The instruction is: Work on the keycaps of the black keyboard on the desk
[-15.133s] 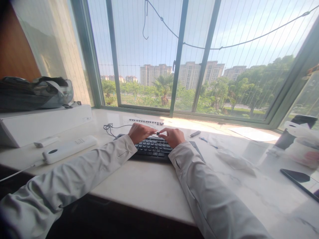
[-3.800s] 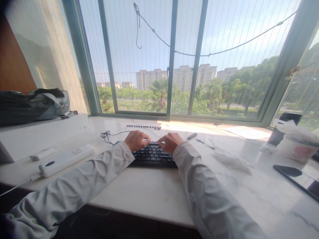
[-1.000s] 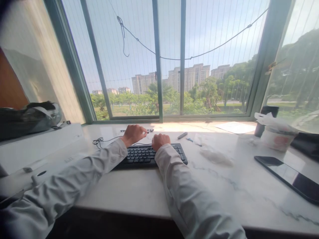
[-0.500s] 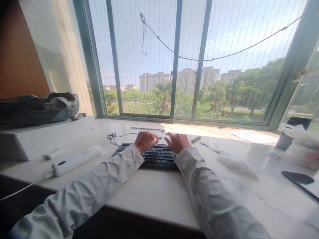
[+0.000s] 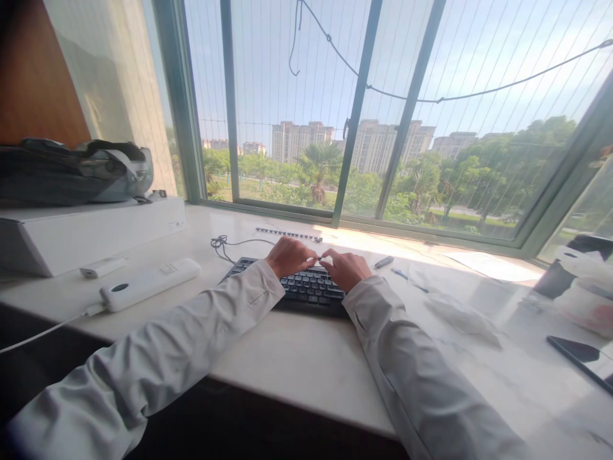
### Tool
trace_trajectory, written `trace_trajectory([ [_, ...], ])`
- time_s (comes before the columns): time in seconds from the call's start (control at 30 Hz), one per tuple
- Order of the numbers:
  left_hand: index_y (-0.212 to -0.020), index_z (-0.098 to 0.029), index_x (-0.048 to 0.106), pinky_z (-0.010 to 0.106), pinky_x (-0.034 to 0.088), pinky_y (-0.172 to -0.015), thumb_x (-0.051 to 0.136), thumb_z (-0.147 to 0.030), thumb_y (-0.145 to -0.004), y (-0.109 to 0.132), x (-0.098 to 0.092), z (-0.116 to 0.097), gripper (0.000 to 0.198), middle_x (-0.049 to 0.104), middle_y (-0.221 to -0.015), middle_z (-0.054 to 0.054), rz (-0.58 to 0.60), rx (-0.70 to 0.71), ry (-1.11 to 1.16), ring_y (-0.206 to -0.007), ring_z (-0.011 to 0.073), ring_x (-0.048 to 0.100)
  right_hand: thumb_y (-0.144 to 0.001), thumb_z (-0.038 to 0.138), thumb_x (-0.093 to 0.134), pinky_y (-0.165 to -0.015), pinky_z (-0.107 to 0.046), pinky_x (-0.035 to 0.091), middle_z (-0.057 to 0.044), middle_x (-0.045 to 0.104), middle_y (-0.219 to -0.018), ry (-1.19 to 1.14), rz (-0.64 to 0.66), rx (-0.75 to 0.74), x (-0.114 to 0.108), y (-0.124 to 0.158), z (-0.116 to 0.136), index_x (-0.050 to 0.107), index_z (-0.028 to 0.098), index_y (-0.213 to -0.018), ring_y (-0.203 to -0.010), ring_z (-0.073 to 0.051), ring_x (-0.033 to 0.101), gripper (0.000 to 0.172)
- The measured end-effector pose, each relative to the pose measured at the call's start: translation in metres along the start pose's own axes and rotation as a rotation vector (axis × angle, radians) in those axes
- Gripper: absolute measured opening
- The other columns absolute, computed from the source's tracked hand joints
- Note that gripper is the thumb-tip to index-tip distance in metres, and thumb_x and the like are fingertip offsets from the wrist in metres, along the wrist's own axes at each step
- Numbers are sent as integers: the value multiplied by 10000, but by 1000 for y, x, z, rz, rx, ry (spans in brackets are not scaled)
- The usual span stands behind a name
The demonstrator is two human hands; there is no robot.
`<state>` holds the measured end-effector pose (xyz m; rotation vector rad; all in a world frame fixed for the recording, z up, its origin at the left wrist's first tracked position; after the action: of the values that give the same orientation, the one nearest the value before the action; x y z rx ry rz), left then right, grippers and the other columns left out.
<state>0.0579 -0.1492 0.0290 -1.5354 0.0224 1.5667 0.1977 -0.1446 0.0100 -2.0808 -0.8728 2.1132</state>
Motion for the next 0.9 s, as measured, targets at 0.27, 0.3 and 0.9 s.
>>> trace_trajectory([
  [0.27,-740,-190,738,298,360,-587,506,-321,-842,1,6,3,285,674,-660,99,-51,36,-11,-643,205,620,-961,323,385,-746,-254,424,-61,672,-1004,-167,-99,-180,11,-6,1,632,223,-1119,-815,-156,625,309],
  [0.3,-737,-196,738,296,355,-580,510,-327,-840,1,7,3,282,672,-652,94,-59,42,-14,-633,203,617,-952,330,412,-748,-256,427,-62,668,-976,-174,-111,-190,12,-6,0,641,218,-1105,-802,-156,622,297],
  [0.9,-713,-209,729,262,237,-510,484,-380,-874,3,7,3,340,650,-596,51,-95,173,-10,-526,147,550,-874,437,560,-690,-277,384,-3,700,-857,-194,-187,-151,0,-1,-3,691,258,-944,-784,-156,619,233],
])
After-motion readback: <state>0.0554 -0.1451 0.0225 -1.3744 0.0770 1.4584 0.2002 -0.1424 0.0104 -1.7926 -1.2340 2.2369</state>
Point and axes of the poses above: each hand's wrist, its own y-axis away from the middle knuckle, its own x-axis out of the palm, z = x × y, the point moved 5 cm from there along -y, towards the middle knuckle
